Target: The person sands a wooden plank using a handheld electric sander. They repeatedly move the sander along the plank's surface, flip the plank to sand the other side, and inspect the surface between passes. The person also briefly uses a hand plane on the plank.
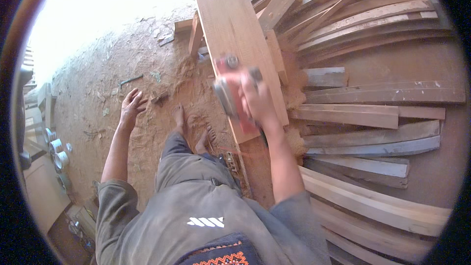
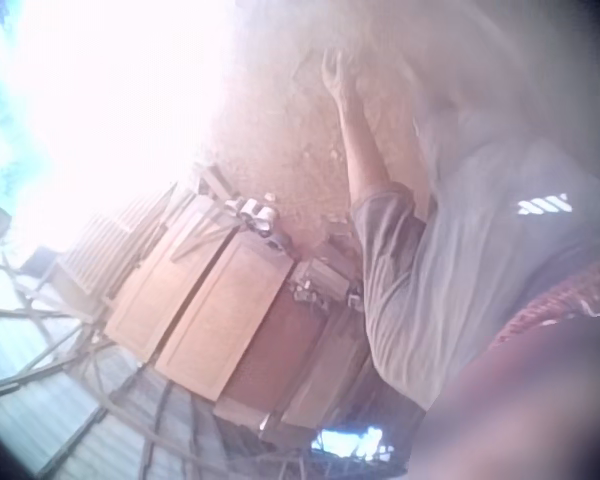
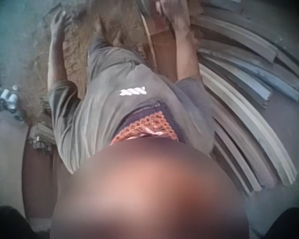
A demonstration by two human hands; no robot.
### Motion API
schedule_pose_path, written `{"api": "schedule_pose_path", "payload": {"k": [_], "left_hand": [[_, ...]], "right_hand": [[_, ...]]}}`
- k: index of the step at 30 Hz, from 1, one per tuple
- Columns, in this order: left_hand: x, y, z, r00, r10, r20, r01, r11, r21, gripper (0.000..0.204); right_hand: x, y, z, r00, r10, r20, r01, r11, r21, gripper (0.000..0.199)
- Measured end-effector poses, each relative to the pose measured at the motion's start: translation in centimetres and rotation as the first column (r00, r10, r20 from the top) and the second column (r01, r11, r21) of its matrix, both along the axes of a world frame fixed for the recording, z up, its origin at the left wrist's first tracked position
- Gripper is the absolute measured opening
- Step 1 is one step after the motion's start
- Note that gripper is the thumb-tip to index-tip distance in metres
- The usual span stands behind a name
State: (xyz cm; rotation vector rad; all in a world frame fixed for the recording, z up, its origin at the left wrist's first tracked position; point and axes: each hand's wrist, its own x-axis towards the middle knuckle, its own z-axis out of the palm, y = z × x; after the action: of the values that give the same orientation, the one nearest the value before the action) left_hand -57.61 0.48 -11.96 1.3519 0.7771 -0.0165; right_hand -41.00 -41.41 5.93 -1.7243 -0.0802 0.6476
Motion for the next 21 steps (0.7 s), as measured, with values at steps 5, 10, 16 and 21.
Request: {"api": "schedule_pose_path", "payload": {"k": [5, 10, 16, 21], "left_hand": [[-6.5, 0.1, -2.8, 0.952, 0.063, -0.299, -0.089, 0.993, -0.073, 0.064], [-4.5, -8.0, -3.1, 0.95, -0.183, -0.254, 0.106, 0.951, -0.291, 0.054], [5.9, -18.3, -1.2, 0.742, -0.66, 0.117, 0.616, 0.602, -0.508, 0.061], [12.1, -21.2, -1.3, 0.81, -0.566, 0.153, 0.534, 0.605, -0.591, 0.053]], "right_hand": [[-17.0, -6.9, 2.8, 0.968, -0.215, -0.132, 0.169, 0.942, -0.29, 0.046], [-17.2, -6.6, 3.2, 0.947, -0.265, -0.181, 0.196, 0.924, -0.33, 0.046], [-4.1, 1.6, 1.5, 0.964, -0.228, -0.136, 0.178, 0.935, -0.306, 0.048], [10.6, 11.1, 1.0, 0.977, -0.176, -0.124, 0.134, 0.949, -0.286, 0.05]]}}
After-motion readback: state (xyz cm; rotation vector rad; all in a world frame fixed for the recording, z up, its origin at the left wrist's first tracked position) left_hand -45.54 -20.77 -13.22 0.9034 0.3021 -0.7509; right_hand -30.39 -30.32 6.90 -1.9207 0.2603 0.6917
